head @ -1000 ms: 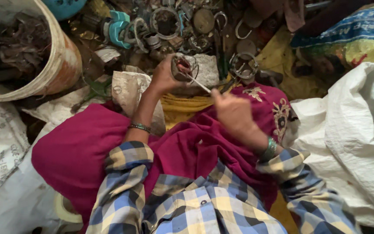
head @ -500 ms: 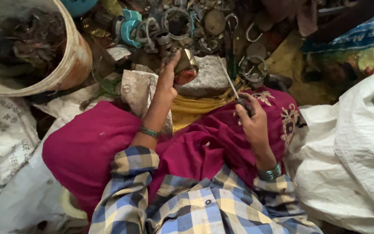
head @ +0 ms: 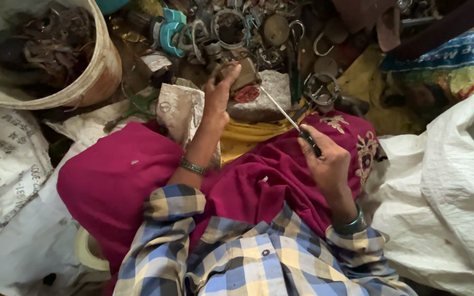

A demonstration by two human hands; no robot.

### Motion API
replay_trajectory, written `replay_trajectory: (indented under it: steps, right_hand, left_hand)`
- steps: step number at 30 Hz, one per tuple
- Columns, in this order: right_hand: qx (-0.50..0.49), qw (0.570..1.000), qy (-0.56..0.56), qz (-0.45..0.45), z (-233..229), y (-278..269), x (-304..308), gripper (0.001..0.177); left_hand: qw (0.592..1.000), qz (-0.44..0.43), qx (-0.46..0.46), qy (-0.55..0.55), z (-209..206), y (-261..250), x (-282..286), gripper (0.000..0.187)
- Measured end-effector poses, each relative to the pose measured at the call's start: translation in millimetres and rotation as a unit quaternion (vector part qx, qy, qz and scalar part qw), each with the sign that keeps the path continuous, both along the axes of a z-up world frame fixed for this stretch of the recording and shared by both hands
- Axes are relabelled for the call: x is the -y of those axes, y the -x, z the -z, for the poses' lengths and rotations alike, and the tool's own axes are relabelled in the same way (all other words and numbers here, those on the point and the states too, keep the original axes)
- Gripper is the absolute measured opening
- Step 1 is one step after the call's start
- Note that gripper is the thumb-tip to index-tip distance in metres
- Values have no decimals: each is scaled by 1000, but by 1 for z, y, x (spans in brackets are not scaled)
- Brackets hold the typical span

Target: The person sits on the floor and uses a hammer and a screwdriver to work on a small metal object. They repeatedly strike the object with the hammer and use the screwdriver to pry or adjust parts of it.

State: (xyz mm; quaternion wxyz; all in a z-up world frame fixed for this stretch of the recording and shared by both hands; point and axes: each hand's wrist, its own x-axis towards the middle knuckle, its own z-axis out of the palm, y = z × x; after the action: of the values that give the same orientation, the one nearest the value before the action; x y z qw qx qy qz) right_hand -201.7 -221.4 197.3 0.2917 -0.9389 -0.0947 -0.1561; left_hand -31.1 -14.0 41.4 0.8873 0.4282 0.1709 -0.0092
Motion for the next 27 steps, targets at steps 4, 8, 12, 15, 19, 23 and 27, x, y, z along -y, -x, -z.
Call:
replay_trajectory:
  steps: [4, 8, 12, 15, 19, 23, 27]
  right_hand:
    - [-26, 1000, 9, -14, -1, -4, 5, 33]
    - [-47, 996, 51, -59, -7, -13, 17, 32]
    - [-29, 981, 93, -170, -30, -23, 42, 33]
    - [-119, 963, 134, -204, -45, -42, 60, 29]
    - [-166, 950, 86, -249, -56, -67, 79, 33]
    - [-239, 924, 77, -290, -53, -95, 86, 34]
    - [-248, 912, 41, -324, -54, -106, 89, 31]
  left_hand:
    - [998, 36, 30, -46, -15, 4, -5, 37]
    - [991, 84, 88, -58, -20, 4, -12, 33]
    - [952, 157, 217, -148, -16, 0, -11, 27]
    - [940, 217, 207, -163, -14, 6, -10, 31]
    - [942, 268, 178, -93, -24, 15, -10, 35]
    - [914, 325, 216, -114, -35, 19, -18, 43]
    - [919, 356, 168, -33, -34, 22, -16, 43]
